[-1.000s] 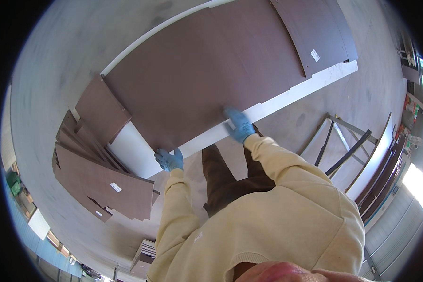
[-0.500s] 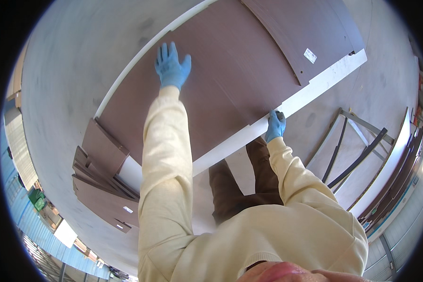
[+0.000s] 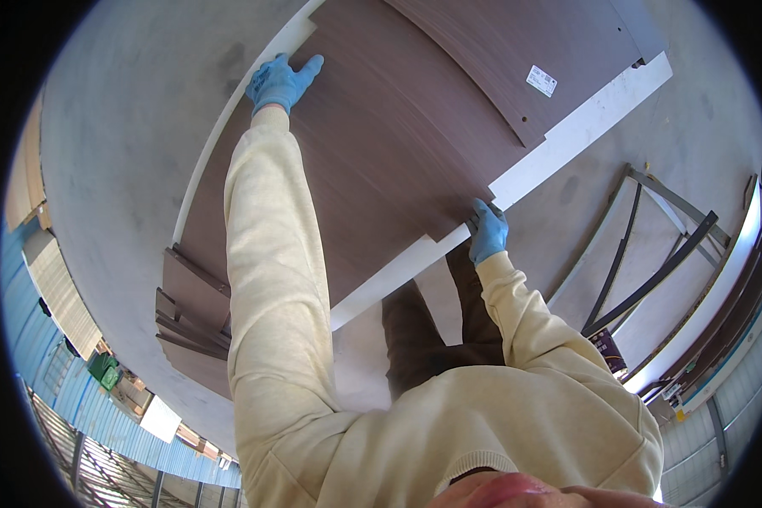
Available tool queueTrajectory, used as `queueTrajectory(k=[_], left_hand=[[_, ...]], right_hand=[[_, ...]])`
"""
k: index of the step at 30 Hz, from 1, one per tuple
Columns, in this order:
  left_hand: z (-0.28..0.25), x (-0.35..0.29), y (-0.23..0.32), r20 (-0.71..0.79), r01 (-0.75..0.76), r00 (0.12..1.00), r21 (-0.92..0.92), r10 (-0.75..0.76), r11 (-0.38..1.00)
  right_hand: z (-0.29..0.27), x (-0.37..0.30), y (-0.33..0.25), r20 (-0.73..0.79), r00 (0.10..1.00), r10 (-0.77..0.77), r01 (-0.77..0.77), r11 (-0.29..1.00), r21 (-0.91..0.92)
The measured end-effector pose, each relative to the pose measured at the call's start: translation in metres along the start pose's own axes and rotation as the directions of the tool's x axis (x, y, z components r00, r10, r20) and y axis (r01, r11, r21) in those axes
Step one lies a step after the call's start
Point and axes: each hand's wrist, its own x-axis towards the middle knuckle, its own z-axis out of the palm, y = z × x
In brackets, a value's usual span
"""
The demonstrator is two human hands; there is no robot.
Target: The person picks up brown rectangular panels from a stack, wipes each side with a cloth, and places them on a table. The person repeats this process for several panels, handling them one at a time.
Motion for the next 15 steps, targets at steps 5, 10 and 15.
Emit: queueTrajectory(k=[5, 10, 15], left_hand=[[0.004, -0.011, 0.01, 0.101, -0.042, 0.994, -0.022, 0.044, 0.999], [0.021, -0.031, 0.01, 0.068, -0.059, 0.995, -0.181, 0.072, 0.982], [0.017, -0.033, 0.013, 0.17, -0.016, 0.984, -0.21, 0.052, 0.978]], right_hand=[[-0.044, 0.002, -0.008, 0.02, 0.992, 0.121, -0.121, 0.993, -0.004], [-0.081, -0.028, -0.026, 0.096, 0.985, 0.147, -0.14, 0.987, -0.073], [-0.086, -0.083, -0.05, 0.295, 0.955, 0.043, -0.015, 0.995, -0.096]])
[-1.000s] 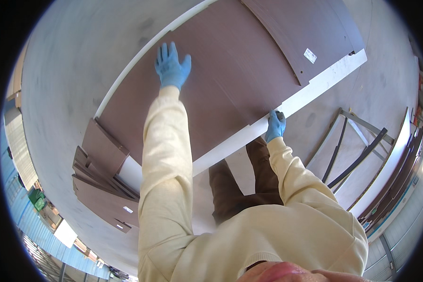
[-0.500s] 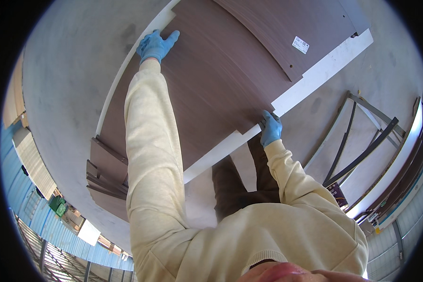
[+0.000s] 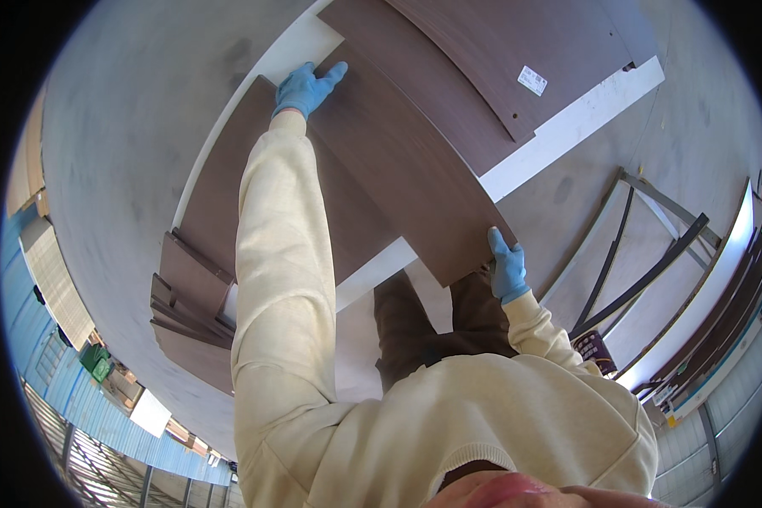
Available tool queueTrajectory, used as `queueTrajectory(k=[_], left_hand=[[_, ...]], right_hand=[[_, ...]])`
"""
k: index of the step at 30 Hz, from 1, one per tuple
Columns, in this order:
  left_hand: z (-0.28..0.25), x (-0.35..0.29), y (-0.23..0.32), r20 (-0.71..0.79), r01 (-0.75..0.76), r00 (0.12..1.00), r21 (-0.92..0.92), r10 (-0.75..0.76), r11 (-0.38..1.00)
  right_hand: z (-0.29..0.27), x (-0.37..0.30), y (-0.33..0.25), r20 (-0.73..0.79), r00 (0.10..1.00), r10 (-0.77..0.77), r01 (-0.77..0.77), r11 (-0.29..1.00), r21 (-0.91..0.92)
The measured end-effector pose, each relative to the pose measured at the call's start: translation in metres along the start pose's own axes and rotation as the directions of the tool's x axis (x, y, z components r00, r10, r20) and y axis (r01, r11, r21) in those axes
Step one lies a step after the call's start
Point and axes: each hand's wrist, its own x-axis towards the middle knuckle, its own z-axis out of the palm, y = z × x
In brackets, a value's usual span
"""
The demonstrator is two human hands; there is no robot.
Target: The person picks up brown rectangular panels from a stack, wipes each side with a cloth, and places them on a table. The person repeats this process for several panels, handling them one at a time.
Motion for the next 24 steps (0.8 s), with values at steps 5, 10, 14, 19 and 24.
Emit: queueTrajectory(k=[5, 10, 14, 19, 24], left_hand=[[-0.029, -0.022, 0.019, 0.086, 0.105, 0.991, -0.021, -0.103, 0.994], [-0.065, -0.116, 0.002, -0.26, 0.028, 0.959, -0.307, -0.113, 0.951], [-0.067, -0.253, -0.026, -0.542, 0.08, 0.562, -0.716, -0.625, 0.693], [-0.038, -0.45, -0.043, 0.277, -0.113, 0.825, -0.774, -0.493, -0.624], [-0.023, -0.556, -0.028, 0.202, -0.338, 0.86, -0.464, -0.47, -0.819]], right_hand=[[-0.008, -0.047, -0.031, 0.316, 0.937, -0.148, 0.21, 0.962, -0.173], [-0.026, -0.088, -0.093, 0.376, 0.924, 0.072, -0.105, 0.992, 0.068], [-0.018, -0.103, -0.138, 0.503, 0.864, 0.035, 0.053, 0.986, -0.159], [0.015, -0.101, -0.166, 0.66, 0.724, 0.199, 0.159, 0.883, -0.441], [0.099, -0.108, -0.176, 0.753, 0.482, 0.447, 0.324, 0.708, -0.628]])
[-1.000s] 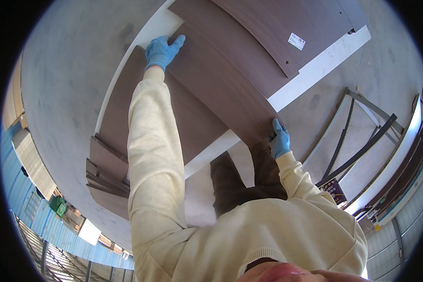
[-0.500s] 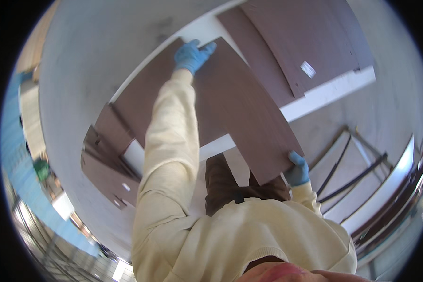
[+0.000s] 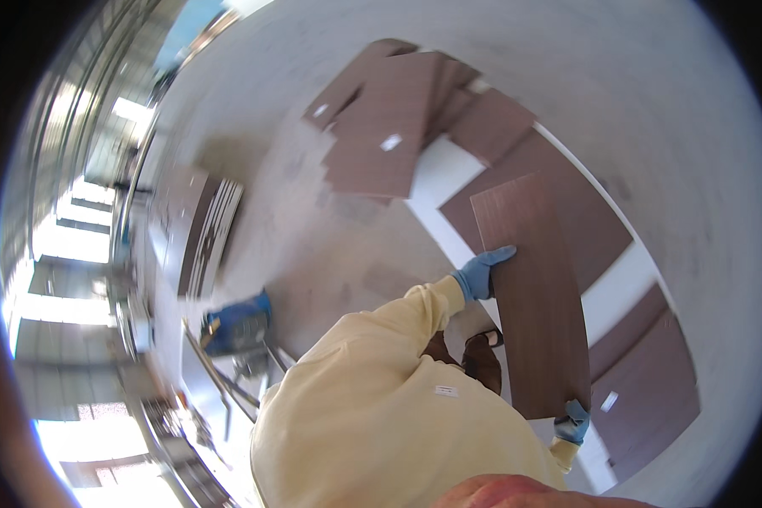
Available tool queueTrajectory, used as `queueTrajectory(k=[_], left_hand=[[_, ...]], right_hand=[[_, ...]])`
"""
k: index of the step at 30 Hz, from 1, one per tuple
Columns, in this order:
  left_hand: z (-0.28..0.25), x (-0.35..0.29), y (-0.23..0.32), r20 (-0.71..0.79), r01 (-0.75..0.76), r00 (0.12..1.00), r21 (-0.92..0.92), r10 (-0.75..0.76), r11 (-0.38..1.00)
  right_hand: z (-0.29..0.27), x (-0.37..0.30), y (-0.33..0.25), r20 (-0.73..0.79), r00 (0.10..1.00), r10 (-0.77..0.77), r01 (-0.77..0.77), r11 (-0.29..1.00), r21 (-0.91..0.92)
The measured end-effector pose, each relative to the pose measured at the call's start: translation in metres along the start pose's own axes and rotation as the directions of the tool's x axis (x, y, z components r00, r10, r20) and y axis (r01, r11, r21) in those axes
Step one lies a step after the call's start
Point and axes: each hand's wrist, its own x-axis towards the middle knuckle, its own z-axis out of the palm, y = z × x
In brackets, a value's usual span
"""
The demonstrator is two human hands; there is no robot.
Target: The person picks up brown rectangular panels from a stack, wipes each side with a cloth, and places them on a table. The person repeats this process for several panels, handling them one at a time.
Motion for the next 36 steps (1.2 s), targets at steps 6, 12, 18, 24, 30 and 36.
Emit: queueTrajectory(k=[6, 12, 18, 24, 30, 36], left_hand=[[-0.094, -0.089, 0.032, -0.062, -0.241, 0.971, -0.257, 0.233, 0.936], [-0.242, -0.188, 0.048, -0.182, -0.497, 0.862, -0.483, 0.472, 0.721], [-0.336, -0.288, 0.065, -0.337, -0.636, 0.762, -0.545, 0.553, 0.546], [-0.363, -0.325, 0.096, -0.351, -0.663, 0.736, -0.544, 0.578, 0.514], [-0.37, -0.307, 0.148, -0.336, -0.707, 0.703, -0.426, 0.627, 0.564], [-0.347, -0.262, 0.208, -0.225, -0.637, 0.767, -0.379, 0.601, 0.671]], right_hand=[[0.108, 0.077, -0.025, 0.161, 0.959, 0.233, -0.206, 0.964, -0.166], [0.261, 0.084, 0.054, 0.293, 0.9, 0.322, -0.215, 0.914, -0.344], [0.367, 0.081, 0.128, 0.54, 0.793, 0.281, -0.102, 0.936, -0.337], [0.411, 0.077, 0.157, 0.402, 0.88, 0.252, -0.115, 0.935, -0.336], [0.429, 0.093, 0.15, 0.348, 0.913, 0.214, 0.269, 0.327, -0.906], [0.449, 0.133, 0.139, 0.42, 0.878, 0.231, 0.381, 0.196, -0.904]])
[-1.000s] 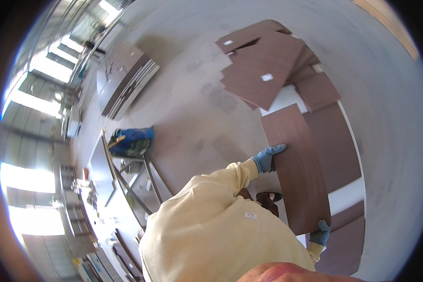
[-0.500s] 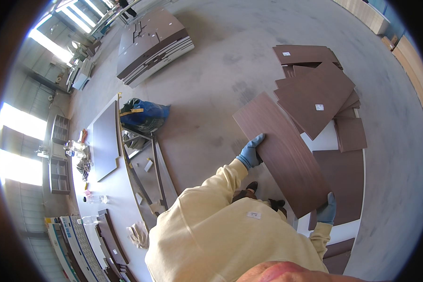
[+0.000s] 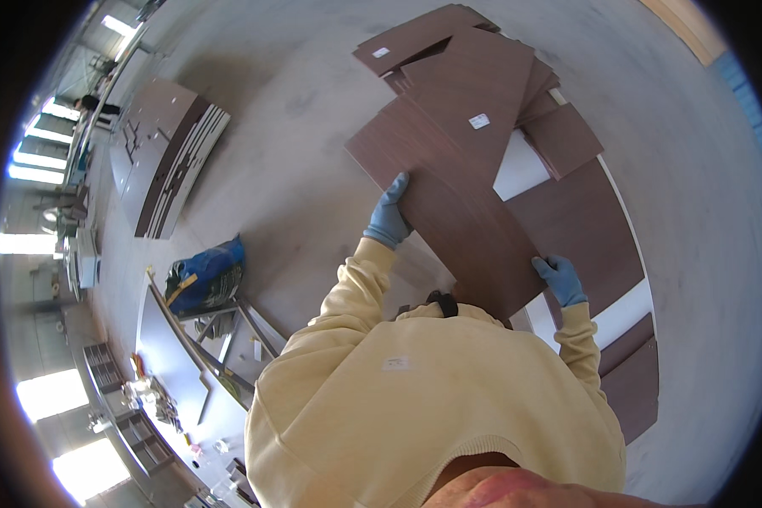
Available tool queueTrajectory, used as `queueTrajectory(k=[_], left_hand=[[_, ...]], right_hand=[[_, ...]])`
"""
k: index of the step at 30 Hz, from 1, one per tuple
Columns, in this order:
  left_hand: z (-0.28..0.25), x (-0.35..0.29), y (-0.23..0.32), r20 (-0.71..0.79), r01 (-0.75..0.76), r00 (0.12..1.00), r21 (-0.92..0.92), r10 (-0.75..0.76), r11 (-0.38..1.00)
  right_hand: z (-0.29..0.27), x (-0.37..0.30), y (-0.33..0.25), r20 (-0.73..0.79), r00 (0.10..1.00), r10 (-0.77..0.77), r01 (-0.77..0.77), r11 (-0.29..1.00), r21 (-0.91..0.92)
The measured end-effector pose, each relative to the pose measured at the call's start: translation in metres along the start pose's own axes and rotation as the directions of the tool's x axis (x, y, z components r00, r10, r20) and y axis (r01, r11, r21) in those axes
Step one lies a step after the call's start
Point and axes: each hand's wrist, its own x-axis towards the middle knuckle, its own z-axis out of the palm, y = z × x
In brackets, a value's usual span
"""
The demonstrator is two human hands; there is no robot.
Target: The person picks up brown rectangular panels from a stack, wipes each side with a cloth, and places them on a table. The person repeats this process for several panels, handling them one at a time.
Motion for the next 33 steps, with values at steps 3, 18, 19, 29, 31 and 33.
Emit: queueTrajectory(k=[3, 18, 19, 29, 31, 33], left_hand=[[0.025, 0.033, -0.001, -0.012, -0.028, 1.0, 0.08, 0.029, 0.996], [0.031, 0.113, 0.006, -0.034, 0.05, 0.998, 0.207, -0.044, 0.977], [0.029, 0.121, 0.013, -0.058, 0.076, 0.996, 0.277, -0.062, 0.958], [0.03, 0.232, 0.04, -0.13, 0.239, 0.97, 0.668, -0.205, 0.705], [0.032, 0.235, 0.03, -0.019, 0.107, 0.984, 0.861, -0.179, 0.496], [0.04, 0.232, 0.017, -0.133, 0.195, 0.978, 0.85, -0.159, 0.489]], right_hand=[[-0.005, 0.029, -0.011, 0.017, 1.0, -0.018, 0.016, 0.997, 0.078], [0.095, 0.181, -0.088, -0.092, 0.975, 0.205, -0.133, 0.856, 0.499], [0.104, 0.187, -0.094, -0.087, 0.971, 0.222, -0.138, 0.821, 0.555], [0.166, 0.216, -0.078, -0.428, 0.784, 0.45, -0.137, 0.798, 0.587], [0.169, 0.213, -0.066, -0.481, 0.822, 0.305, 0.144, 0.707, 0.693], [0.16, 0.21, -0.057, -0.32, 0.786, 0.529, -0.008, 0.526, 0.85]])
